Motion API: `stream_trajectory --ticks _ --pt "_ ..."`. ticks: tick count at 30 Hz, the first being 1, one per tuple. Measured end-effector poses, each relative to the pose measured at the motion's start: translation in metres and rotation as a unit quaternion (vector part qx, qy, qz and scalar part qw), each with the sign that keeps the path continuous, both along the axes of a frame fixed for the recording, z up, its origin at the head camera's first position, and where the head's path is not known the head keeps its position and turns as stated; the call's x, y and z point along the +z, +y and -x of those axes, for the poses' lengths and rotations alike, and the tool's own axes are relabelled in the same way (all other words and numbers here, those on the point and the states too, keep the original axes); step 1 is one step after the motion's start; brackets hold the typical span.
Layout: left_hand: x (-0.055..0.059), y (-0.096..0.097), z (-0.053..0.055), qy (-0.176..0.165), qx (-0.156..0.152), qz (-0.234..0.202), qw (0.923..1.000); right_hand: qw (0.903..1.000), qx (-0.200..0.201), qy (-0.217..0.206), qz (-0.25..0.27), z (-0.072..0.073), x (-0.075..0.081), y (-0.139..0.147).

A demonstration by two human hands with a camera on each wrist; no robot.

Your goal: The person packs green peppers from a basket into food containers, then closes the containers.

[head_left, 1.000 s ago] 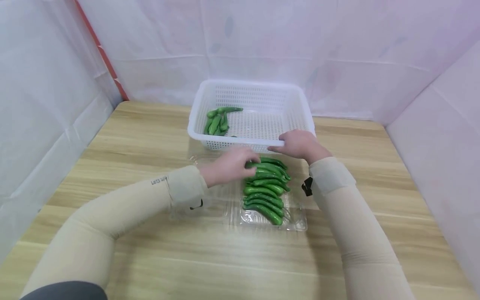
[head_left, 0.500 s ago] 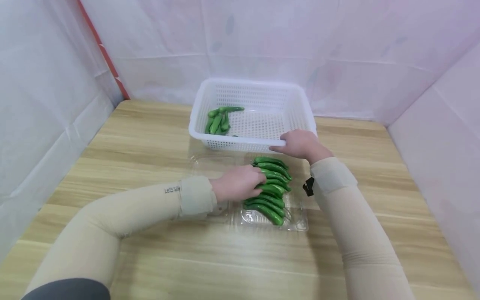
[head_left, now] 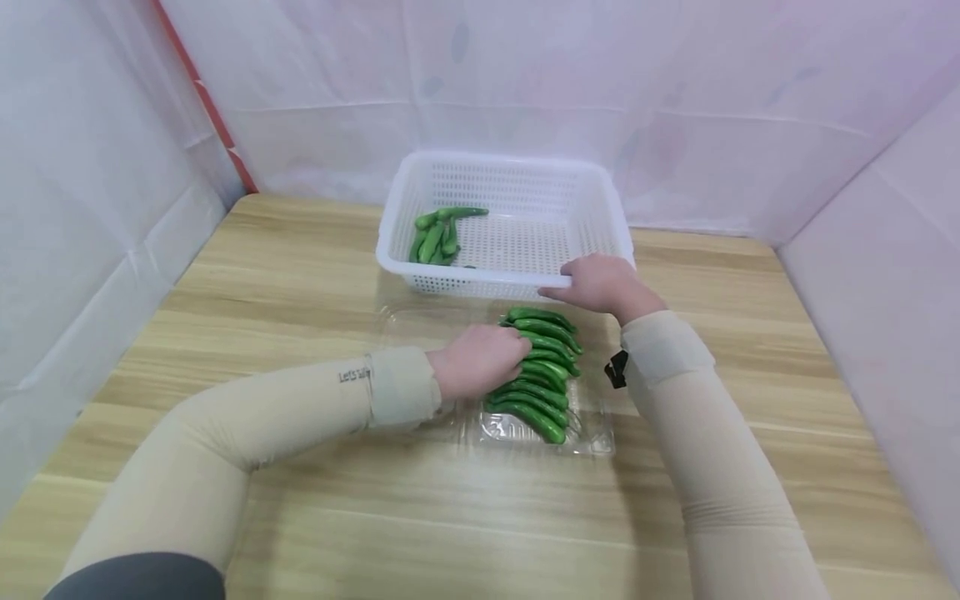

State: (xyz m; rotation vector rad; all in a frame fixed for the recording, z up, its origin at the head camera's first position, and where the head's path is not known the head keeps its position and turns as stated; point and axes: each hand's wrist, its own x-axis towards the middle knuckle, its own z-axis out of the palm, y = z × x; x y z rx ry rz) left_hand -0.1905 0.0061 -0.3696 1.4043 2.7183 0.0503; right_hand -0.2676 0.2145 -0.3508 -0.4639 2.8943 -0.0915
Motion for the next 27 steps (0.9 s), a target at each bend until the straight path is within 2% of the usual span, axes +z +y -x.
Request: stream_trajectory --ticks 6,9,11,13,16,17,19,21,23,25,27 --pt "0.001 -0.002 0.0 0.015 -0.005 -0.001 0.9999 1.0 0.001 -0.002 -0.003 0.0 -0.001 -0.001" --pt "0.006 -0.005 0.005 0.055 -0.013 -0.028 0.998 1.0 0.003 0.0 -0.003 0.0 -0.001 0.0" --pt "0.015 -0.01 0.014 0.079 -0.011 -0.056 0.9953 1.0 0.001 0.003 -0.003 0.001 -0.001 0.0" --pt "0.023 -0.017 0.027 0.098 0.002 -0.088 0.9913 1.0 0.0 0.005 0.0 0.001 -0.001 0.002" --pt "0.035 -0.033 0.055 0.106 0.06 -0.108 0.9867 1.0 0.001 0.007 -0.001 0.002 -0.001 0.002" --pt "0.038 -0.038 0.065 0.1 0.089 -0.114 0.9844 1.0 0.003 0.008 0.0 0.002 -0.002 0.002" --pt "0.038 -0.05 0.083 0.068 0.156 -0.12 0.978 1.0 0.008 0.006 0.0 0.002 -0.003 0.003" --pt "0.037 -0.059 0.098 0.014 0.22 -0.119 0.9682 0.9999 0.012 0.002 -0.002 0.001 -0.003 0.003" --pt "0.034 -0.066 0.11 -0.041 0.261 -0.109 0.9583 0.9999 0.014 0.0 -0.001 0.001 -0.004 0.003" --pt "0.034 -0.068 0.117 -0.071 0.273 -0.067 0.9571 0.9999 0.015 0.0 -0.001 0.001 -0.003 0.003" --pt "0.035 -0.067 0.123 -0.071 0.246 0.005 0.9668 0.9999 0.014 0.002 -0.002 0.0 -0.003 0.003"
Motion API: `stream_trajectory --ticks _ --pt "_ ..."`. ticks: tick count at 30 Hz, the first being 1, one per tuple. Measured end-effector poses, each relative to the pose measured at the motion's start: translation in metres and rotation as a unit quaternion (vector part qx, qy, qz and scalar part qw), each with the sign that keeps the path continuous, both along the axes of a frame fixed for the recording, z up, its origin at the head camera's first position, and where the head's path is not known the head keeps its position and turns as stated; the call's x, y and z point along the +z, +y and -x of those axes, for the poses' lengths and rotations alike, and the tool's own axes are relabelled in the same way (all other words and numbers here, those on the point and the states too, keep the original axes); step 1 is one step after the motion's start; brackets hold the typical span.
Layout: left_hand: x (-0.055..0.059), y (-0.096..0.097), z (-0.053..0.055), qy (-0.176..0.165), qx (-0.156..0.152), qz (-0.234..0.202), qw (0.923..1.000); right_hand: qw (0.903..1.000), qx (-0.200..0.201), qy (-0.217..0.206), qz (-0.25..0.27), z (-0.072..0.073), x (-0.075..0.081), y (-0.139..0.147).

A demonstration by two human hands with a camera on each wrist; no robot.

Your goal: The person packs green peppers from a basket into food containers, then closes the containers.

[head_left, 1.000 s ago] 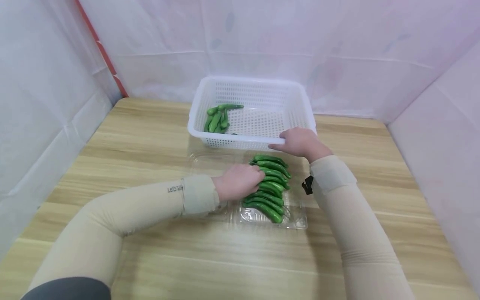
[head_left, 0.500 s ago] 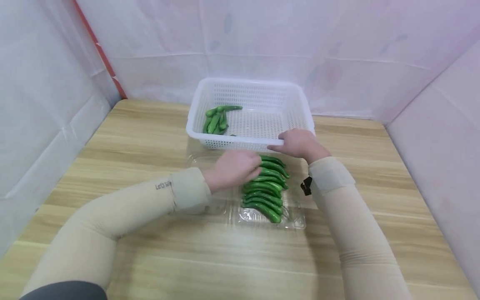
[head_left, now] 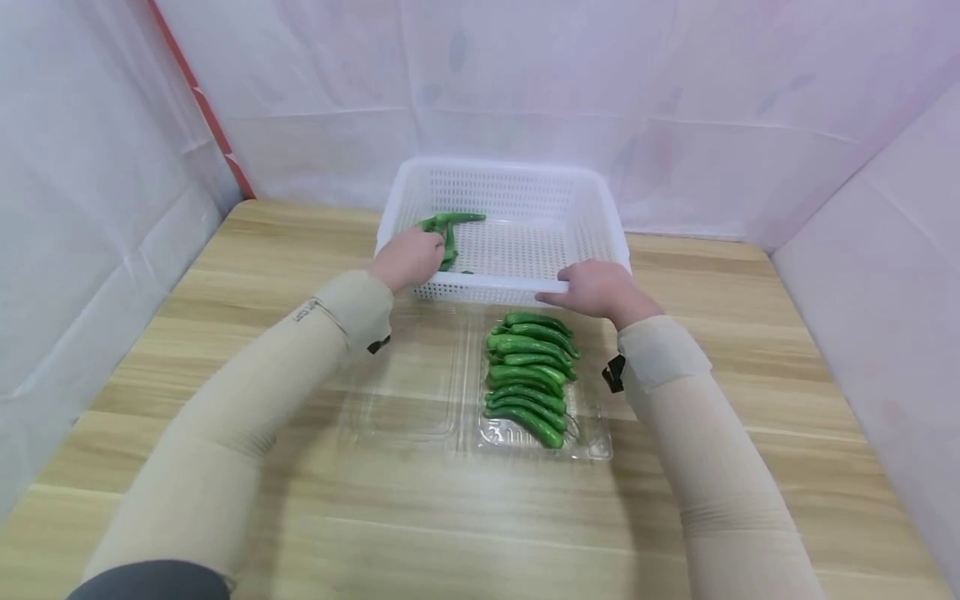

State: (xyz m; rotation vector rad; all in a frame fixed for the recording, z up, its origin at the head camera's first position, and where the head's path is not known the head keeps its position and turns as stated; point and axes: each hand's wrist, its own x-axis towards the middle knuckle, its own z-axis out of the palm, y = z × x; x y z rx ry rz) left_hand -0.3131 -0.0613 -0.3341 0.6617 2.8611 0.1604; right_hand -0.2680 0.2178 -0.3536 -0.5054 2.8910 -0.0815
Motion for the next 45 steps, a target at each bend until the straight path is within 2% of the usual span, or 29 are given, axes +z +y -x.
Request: stream_trajectory --ticks 3,5,6,8,10,15,20,25,32,38,45 --pt "0.004 0.005 0.005 -0.01 -0.051 0.083 0.9952 1.0 -0.002 0.001 -0.001 -0.001 0.001 0.001" --pt "0.005 0.007 0.006 -0.039 -0.039 0.089 0.9945 1.0 -0.004 0.0 -0.001 -0.001 0.001 0.001" --pt "0.005 0.007 0.007 -0.054 -0.021 0.078 0.9953 1.0 -0.004 -0.001 0.0 -0.001 0.001 0.001" --pt "0.004 0.007 0.007 -0.08 0.037 0.024 0.9958 1.0 -0.004 -0.001 0.002 -0.001 0.001 0.0" --pt "0.003 0.006 0.007 -0.087 0.083 -0.027 0.9924 1.0 -0.004 0.0 0.006 -0.002 0.001 -0.002" --pt "-0.002 0.003 0.01 -0.058 0.106 -0.1 0.9877 1.0 -0.002 0.005 0.006 -0.003 0.003 -0.005" --pt "-0.001 0.003 0.012 -0.032 0.113 -0.133 0.9841 1.0 -0.008 0.005 0.003 -0.003 0.005 -0.004" --pt "0.0 0.005 0.015 -0.027 0.11 -0.116 0.9868 1.0 -0.006 0.003 0.004 -0.003 0.005 -0.003" --pt "-0.01 0.006 0.025 -0.023 0.1 -0.039 0.9939 1.0 -0.002 0.0 0.005 -0.002 0.003 -0.004" --pt "-0.015 0.005 0.03 -0.028 0.108 -0.017 0.9936 1.0 0.003 0.0 0.0 -0.001 0.003 -0.005" --pt "-0.018 0.007 0.035 -0.031 0.091 0.022 0.9951 1.0 0.002 0.002 -0.002 0.0 0.005 -0.003"
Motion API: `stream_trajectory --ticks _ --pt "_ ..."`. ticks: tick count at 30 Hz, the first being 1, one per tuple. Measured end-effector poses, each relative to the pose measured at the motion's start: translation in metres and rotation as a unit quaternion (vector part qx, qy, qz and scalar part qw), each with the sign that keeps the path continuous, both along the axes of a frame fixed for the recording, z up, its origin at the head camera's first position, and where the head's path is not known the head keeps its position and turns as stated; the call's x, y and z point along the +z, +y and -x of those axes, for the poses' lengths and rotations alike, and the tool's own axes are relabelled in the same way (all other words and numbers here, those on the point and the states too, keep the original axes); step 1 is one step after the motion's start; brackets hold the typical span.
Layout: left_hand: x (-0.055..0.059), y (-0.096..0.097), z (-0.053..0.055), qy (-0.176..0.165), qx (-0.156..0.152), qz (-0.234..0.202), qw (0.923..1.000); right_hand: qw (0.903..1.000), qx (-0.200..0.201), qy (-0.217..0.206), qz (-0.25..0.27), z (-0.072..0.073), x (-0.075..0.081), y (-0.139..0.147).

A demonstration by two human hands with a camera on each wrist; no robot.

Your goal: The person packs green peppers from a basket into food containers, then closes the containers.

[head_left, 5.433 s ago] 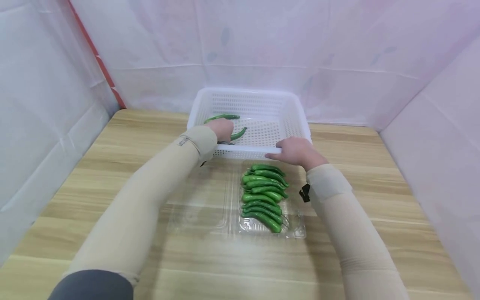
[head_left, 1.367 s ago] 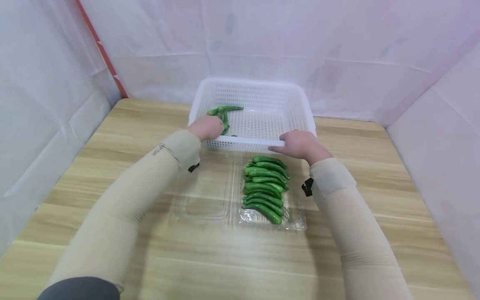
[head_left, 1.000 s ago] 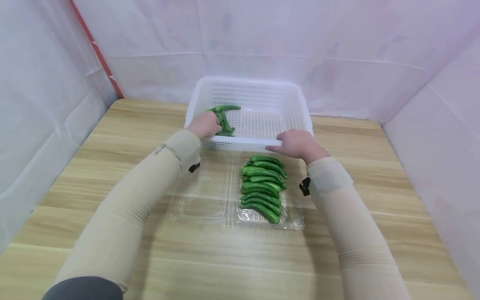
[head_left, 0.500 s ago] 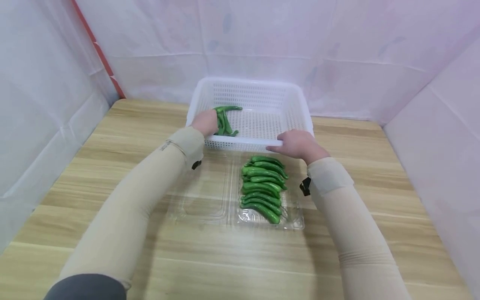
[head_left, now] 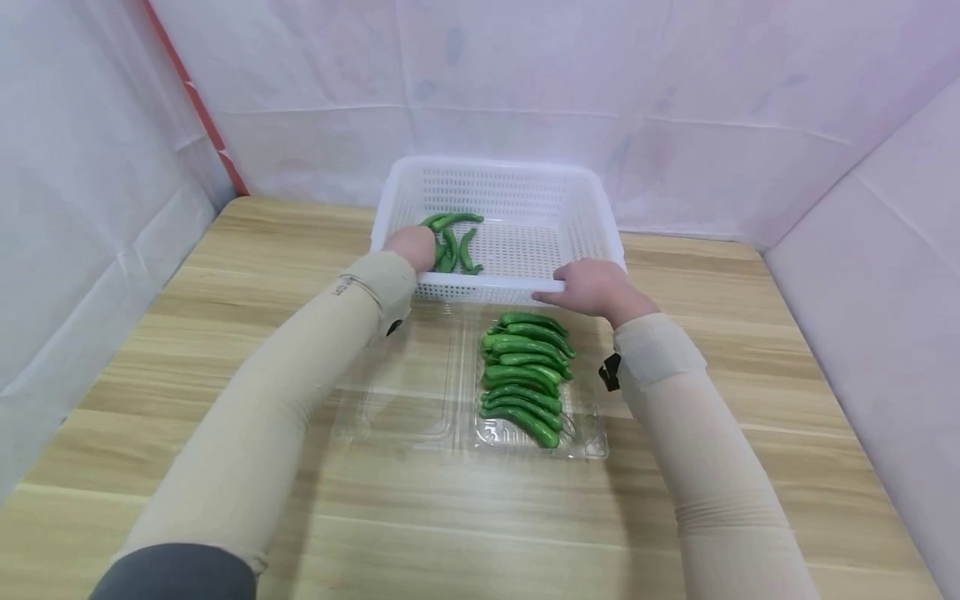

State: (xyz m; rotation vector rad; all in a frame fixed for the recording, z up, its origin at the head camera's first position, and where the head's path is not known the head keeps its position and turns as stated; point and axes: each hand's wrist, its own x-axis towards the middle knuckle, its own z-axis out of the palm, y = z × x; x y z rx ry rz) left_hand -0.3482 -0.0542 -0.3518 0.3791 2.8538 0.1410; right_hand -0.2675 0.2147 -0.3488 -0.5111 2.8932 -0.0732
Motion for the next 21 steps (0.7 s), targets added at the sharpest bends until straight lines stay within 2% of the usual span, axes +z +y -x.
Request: stream_trajectory --ticks 6,12,17,21 --pt "0.002 0.003 -0.003 -0.014 -0.004 0.025 0.9996 1.0 -0.002 -0.003 0.001 0.003 -0.002 0.002" --pt "0.008 0.003 -0.009 -0.025 0.003 -0.012 0.9996 1.0 -0.003 -0.004 0.004 0.004 -0.003 0.003" --pt "0.01 0.001 -0.008 0.002 0.007 -0.042 0.9991 1.0 -0.005 -0.002 0.001 0.004 -0.002 0.004" --pt "0.021 -0.003 -0.011 0.011 -0.003 -0.06 0.9981 1.0 -0.008 0.0 0.0 0.005 -0.001 0.004"
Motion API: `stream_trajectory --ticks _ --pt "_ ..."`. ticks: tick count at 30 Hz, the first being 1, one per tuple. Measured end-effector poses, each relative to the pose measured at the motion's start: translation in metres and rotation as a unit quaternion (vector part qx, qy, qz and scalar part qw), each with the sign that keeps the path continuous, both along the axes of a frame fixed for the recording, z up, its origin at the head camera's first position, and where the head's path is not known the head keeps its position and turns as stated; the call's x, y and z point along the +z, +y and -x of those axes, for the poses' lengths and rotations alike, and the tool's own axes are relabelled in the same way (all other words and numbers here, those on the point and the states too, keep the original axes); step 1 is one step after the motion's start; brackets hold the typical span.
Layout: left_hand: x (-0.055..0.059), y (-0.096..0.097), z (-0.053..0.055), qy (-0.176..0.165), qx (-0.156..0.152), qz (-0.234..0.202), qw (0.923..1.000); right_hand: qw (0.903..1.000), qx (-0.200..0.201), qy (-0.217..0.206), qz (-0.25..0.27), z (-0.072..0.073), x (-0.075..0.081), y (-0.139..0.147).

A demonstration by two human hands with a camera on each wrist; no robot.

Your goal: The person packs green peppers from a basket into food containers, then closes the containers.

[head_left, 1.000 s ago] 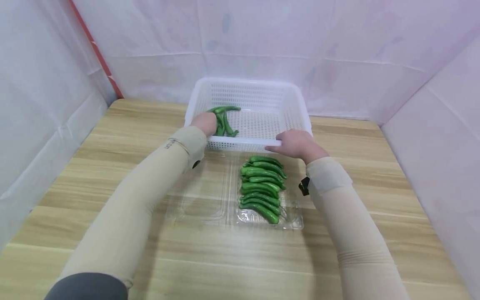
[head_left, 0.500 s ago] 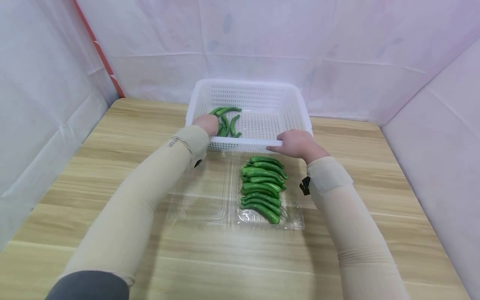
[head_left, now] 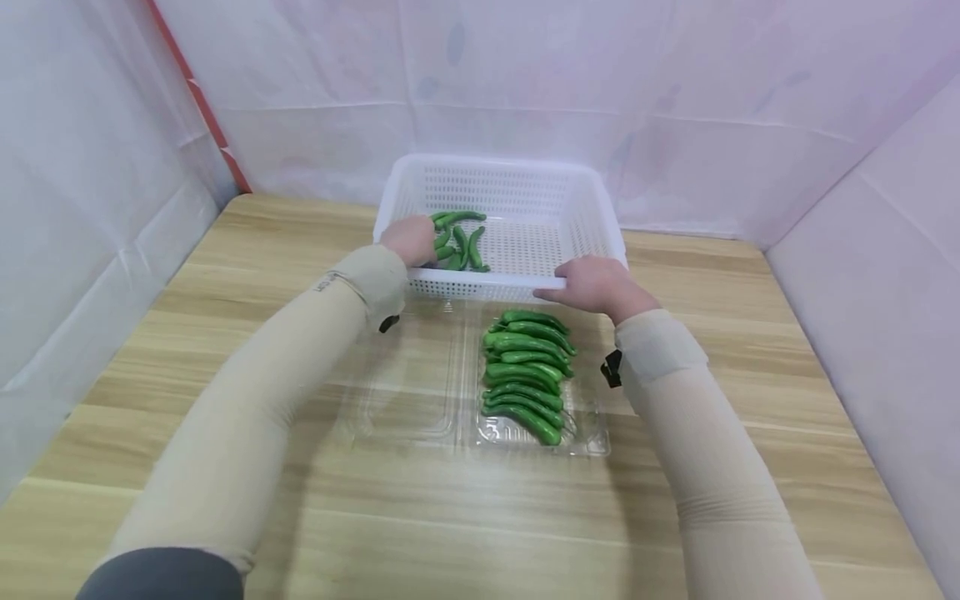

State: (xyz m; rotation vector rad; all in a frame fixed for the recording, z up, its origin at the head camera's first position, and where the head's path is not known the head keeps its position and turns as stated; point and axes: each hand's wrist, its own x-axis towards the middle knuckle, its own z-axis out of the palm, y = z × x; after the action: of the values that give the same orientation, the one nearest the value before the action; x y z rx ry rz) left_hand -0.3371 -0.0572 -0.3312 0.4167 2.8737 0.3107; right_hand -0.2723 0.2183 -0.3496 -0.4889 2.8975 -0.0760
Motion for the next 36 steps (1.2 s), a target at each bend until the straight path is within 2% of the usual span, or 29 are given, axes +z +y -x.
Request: stream_trajectory --ticks 4,8,11,14,18,22,23,25,26,28,29,30,33,36 --pt "0.012 -0.007 -0.004 -0.026 0.002 -0.039 0.9989 1.0 -0.001 -0.003 0.004 0.0 0.001 -0.001" --pt "0.02 -0.015 -0.004 -0.06 -0.002 -0.085 0.9946 1.0 -0.001 -0.003 0.007 -0.001 0.003 -0.002" --pt "0.025 -0.019 -0.005 -0.091 0.0 -0.131 0.9872 1.0 0.0 -0.003 0.009 -0.003 0.004 -0.001" --pt "0.028 -0.019 -0.01 -0.122 0.012 -0.18 0.976 1.0 -0.002 -0.004 0.008 -0.003 0.005 0.0" --pt "0.03 -0.016 -0.018 -0.163 0.031 -0.249 0.9541 1.0 -0.003 -0.006 0.006 -0.002 0.005 0.001" --pt "0.032 -0.011 -0.025 -0.199 0.038 -0.323 0.9243 0.9999 -0.004 -0.008 0.006 -0.001 0.005 0.002" --pt "0.032 -0.01 -0.026 -0.207 0.039 -0.346 0.9144 0.9999 -0.005 -0.008 0.005 -0.001 0.005 0.002" --pt "0.032 -0.008 -0.029 -0.224 0.031 -0.384 0.8952 0.9999 -0.006 -0.008 0.003 -0.001 0.004 0.003" --pt "0.032 -0.007 -0.03 -0.229 0.025 -0.397 0.8883 1.0 -0.006 -0.008 0.002 -0.001 0.005 0.003" --pt "0.033 -0.005 -0.034 -0.238 0.008 -0.418 0.8765 1.0 -0.006 -0.008 0.002 -0.001 0.005 0.002" --pt "0.033 -0.004 -0.037 -0.241 -0.002 -0.423 0.8735 0.9999 -0.006 -0.008 0.003 -0.001 0.004 0.002" --pt "0.034 -0.002 -0.04 -0.243 -0.01 -0.424 0.8725 0.9999 -0.006 -0.008 0.004 -0.002 0.004 0.002" --pt "0.035 0.002 -0.053 -0.241 -0.042 -0.404 0.8817 0.9999 -0.007 -0.01 0.009 -0.002 0.005 0.0" --pt "0.035 0.008 -0.068 -0.227 -0.095 -0.361 0.8996 0.9998 -0.009 -0.014 0.012 -0.001 0.006 -0.001"
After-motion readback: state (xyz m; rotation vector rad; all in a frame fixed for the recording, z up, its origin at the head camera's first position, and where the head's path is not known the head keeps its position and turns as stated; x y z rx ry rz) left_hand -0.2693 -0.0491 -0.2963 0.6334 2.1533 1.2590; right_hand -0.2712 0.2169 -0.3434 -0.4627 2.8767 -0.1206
